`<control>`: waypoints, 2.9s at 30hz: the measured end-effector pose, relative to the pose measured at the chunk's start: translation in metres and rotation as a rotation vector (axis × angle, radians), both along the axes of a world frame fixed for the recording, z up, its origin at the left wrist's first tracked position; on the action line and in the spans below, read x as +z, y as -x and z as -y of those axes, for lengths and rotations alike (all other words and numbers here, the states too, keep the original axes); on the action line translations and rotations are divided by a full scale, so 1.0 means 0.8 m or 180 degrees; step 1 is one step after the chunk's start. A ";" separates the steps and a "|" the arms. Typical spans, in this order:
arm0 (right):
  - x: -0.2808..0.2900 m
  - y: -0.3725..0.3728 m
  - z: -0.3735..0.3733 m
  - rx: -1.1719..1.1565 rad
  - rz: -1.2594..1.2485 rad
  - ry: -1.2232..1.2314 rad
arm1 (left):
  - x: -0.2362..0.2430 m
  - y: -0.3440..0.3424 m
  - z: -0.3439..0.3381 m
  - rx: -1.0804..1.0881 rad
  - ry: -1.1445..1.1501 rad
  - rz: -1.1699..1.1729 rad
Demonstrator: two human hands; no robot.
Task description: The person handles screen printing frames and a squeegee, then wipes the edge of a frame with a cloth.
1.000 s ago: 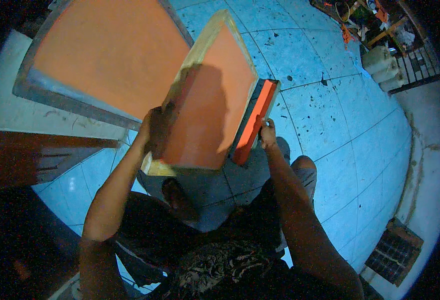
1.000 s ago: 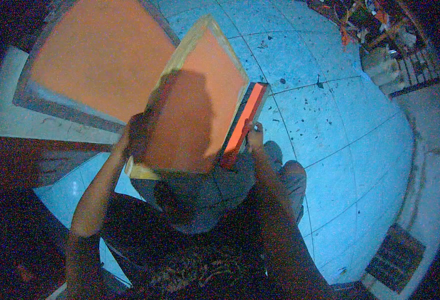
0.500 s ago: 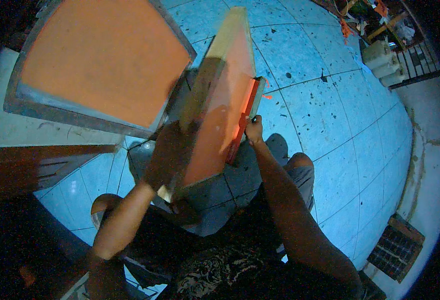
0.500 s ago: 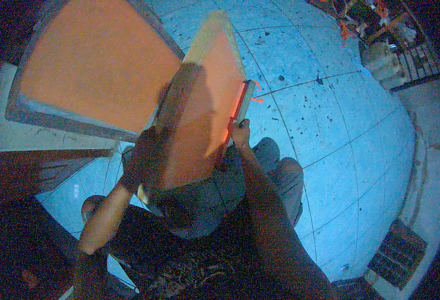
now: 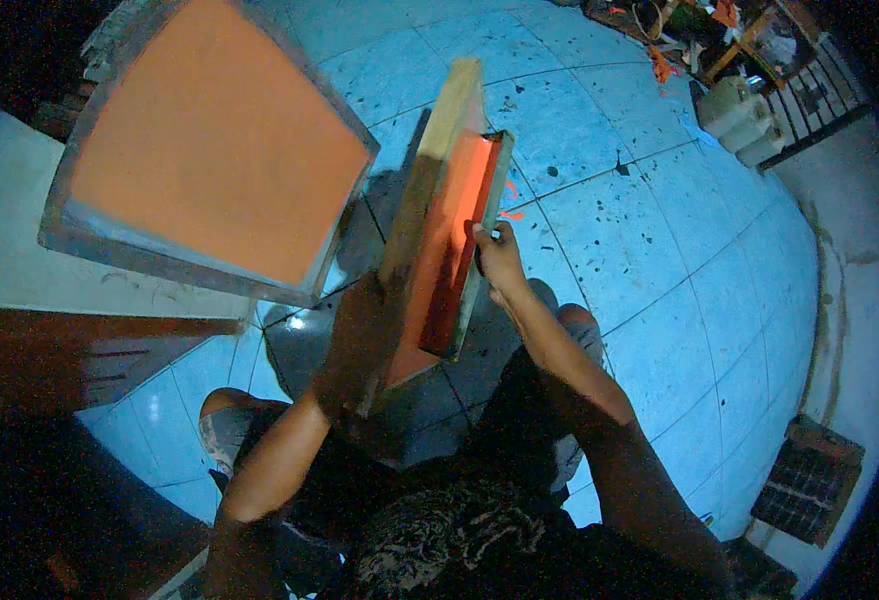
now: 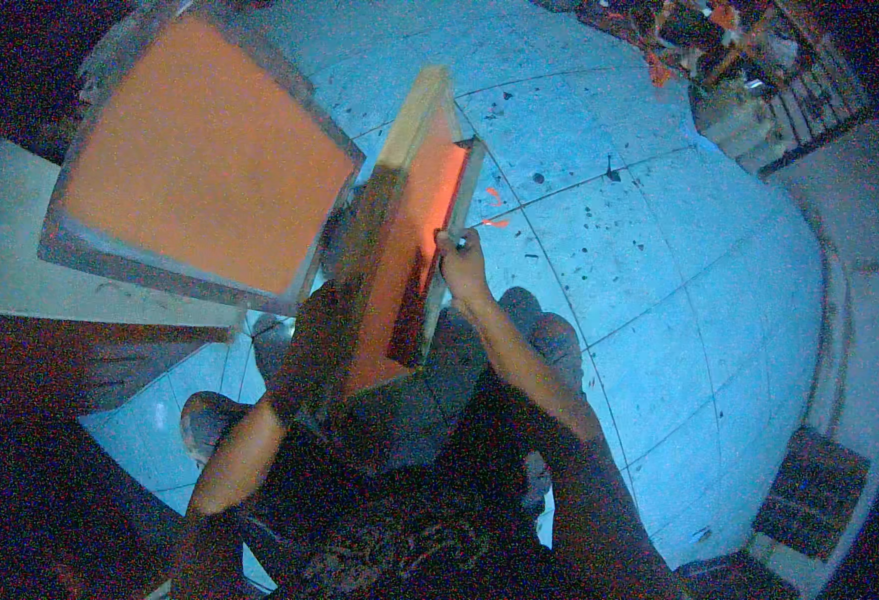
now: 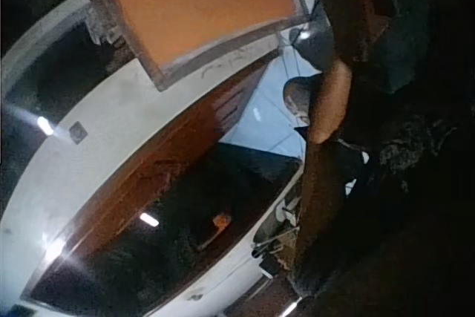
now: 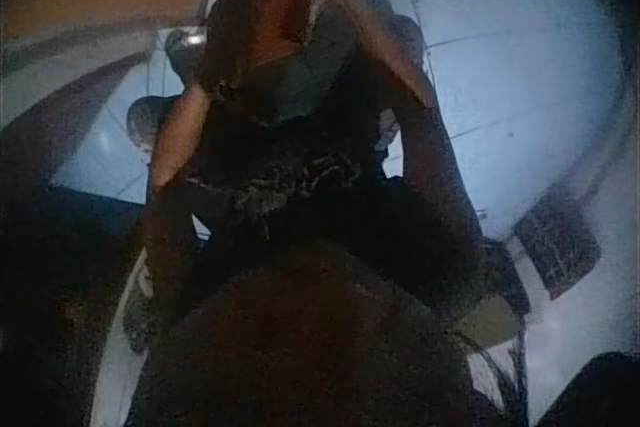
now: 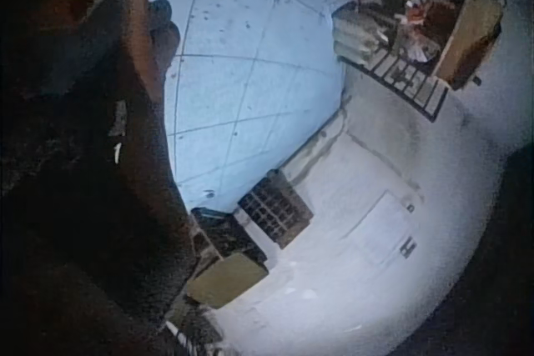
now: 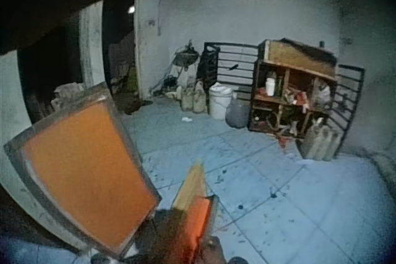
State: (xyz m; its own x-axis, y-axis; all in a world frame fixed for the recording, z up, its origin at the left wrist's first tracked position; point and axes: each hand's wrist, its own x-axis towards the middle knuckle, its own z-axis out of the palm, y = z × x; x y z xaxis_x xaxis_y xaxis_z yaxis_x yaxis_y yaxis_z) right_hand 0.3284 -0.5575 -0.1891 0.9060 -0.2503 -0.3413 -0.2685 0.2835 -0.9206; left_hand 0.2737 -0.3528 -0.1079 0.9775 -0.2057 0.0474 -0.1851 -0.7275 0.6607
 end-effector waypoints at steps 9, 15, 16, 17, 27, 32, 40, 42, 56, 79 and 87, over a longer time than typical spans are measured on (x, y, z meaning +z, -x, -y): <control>0.077 -0.004 -0.005 0.0008 0.0406 -0.0477 | 0.001 0.001 0.013 -0.0030 -0.0379 -0.0059; 0.082 -0.003 -0.009 0.0133 0.0933 -0.0580 | 0.012 0.006 0.010 0.0386 -0.0073 -0.0601; 0.082 -0.003 -0.005 0.0145 0.1041 -0.0478 | 0.003 0.001 0.005 0.0126 -0.0250 -0.0346; 0.081 -0.004 0.004 0.0176 0.1084 -0.0361 | -0.007 -0.003 -0.001 -0.0118 -0.0425 -0.0072; -0.058 0.011 0.110 -0.0811 0.0168 -0.0145 | -0.035 -0.040 -0.048 0.0635 -0.0327 -0.0341; -0.208 0.028 0.119 -0.0486 -0.0298 0.0731 | -0.035 -0.039 -0.061 0.0619 -0.0378 -0.0472; -0.359 0.007 0.068 -0.0515 0.0314 0.0231 | -0.032 -0.028 -0.071 -0.0098 -0.1773 0.0762; -0.357 0.000 0.055 -0.0380 0.0251 0.0293 | -0.027 -0.026 -0.062 0.0435 -0.1075 -0.0104; -0.186 -0.004 0.029 -0.0013 -0.0118 0.0360 | -0.009 0.001 0.010 0.0289 0.0181 -0.0615; 0.094 0.029 0.042 0.0301 0.0498 0.0065 | 0.015 0.024 0.065 0.0379 -0.0021 -0.0966; 0.085 0.026 0.041 0.0384 0.0398 0.0075 | -0.065 -0.002 0.031 0.0010 0.0052 -0.0579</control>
State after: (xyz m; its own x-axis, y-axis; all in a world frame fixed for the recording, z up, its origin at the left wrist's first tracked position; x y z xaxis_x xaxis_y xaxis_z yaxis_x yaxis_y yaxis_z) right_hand 0.3074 -0.5903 -0.1208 0.9650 -0.1439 -0.2195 -0.1823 0.2340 -0.9550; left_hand 0.2752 -0.3780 -0.1602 0.9708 -0.2034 -0.1268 -0.0594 -0.7168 0.6947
